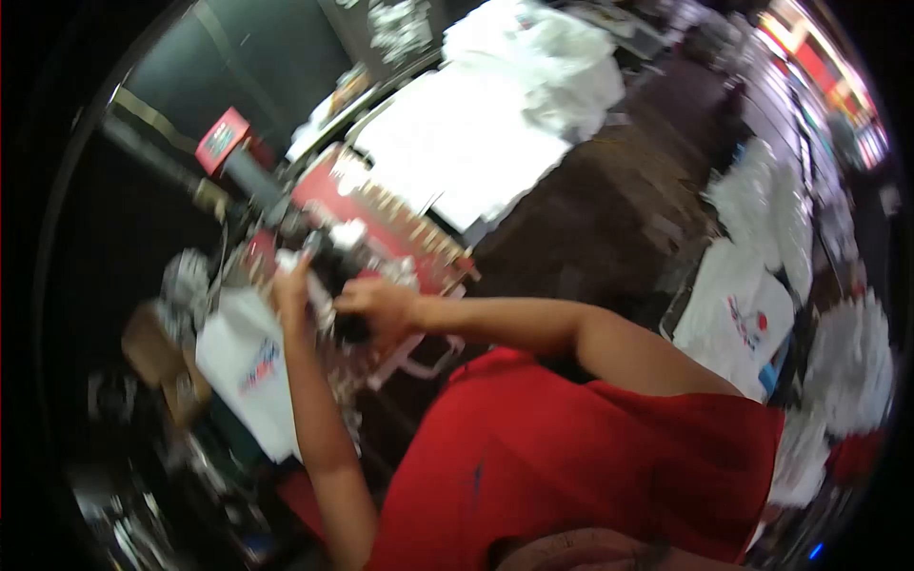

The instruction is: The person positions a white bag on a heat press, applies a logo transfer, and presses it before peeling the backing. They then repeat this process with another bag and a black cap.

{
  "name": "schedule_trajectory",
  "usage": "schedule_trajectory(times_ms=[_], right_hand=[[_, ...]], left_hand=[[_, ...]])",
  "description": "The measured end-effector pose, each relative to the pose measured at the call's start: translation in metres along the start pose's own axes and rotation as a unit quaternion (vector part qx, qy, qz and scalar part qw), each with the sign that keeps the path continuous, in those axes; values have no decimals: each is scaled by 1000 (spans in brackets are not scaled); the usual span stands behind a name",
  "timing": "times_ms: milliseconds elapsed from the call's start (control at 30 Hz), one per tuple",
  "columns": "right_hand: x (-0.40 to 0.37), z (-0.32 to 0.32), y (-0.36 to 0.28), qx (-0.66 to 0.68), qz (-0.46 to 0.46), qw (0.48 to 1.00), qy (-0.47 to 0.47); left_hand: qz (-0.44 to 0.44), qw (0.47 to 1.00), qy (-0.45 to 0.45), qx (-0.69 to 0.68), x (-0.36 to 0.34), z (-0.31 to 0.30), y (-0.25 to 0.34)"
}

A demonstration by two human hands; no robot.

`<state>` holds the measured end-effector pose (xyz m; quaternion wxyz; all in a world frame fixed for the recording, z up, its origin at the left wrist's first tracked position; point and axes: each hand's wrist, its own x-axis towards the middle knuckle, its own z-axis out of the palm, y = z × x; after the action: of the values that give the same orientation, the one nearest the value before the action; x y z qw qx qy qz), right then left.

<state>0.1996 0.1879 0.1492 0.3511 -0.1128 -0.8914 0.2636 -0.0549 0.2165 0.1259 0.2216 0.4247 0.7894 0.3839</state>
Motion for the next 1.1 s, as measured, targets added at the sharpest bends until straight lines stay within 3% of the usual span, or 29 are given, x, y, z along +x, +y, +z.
schedule_trajectory(times_ms=[100,167,200,233,300,333,367,400,433,500,567,600,633,700,733,767,1033,1100], right_hand=[[6,-11,-13,39,33,999,2],[8,-17,-18,74,66,995,-5],[8,-27,-22,206,124,971,-8],[7,-44,-28,333,183,925,-8],[-11,-99,-34,460,243,850,-78],[-32,-130,-31,415,295,854,-112],[-49,-153,-9,463,242,820,-236],[-70,-173,3,500,259,765,-312],[-83,-190,7,506,273,736,-359],[-169,-198,49,410,456,689,-386],[-242,-199,61,347,580,590,-441],[-279,-196,63,350,554,584,-479],[-286,-201,50,359,567,572,-472],[-302,-207,20,449,677,439,-384],[-303,-206,16,450,680,430,-387],[-300,-209,9,469,710,385,-357],[-326,-204,11,486,699,408,-331],[-320,-209,11,473,704,398,-348]], left_hand=[[-12,982,-61,-181,-59,-13,30],[-45,998,-31,-27,-100,-27,52],[-54,998,-33,-23,-107,-31,41],[-59,990,-85,-95,-118,-38,25],[-69,965,-169,-187,-153,-57,10],[-96,951,-202,-211,-169,-68,-4],[-121,936,-229,-237,-183,-80,-17],[-137,935,-226,-235,-201,-88,-22],[-120,910,-304,-256,-219,-98,-23],[-94,864,-416,-267,-244,-105,-14],[-170,819,-475,-273,-259,-93,-18],[-181,810,-488,-272,-265,-82,-21],[-189,822,-486,-228,-269,-69,-24],[-204,819,-506,-177,-276,-43,-34],[-203,831,-493,-158,-276,-27,-39],[-201,844,-478,-139,-277,-15,-44],[-111,877,-468,11,-262,25,-3],[-82,915,-395,-5,-256,42,-15]])
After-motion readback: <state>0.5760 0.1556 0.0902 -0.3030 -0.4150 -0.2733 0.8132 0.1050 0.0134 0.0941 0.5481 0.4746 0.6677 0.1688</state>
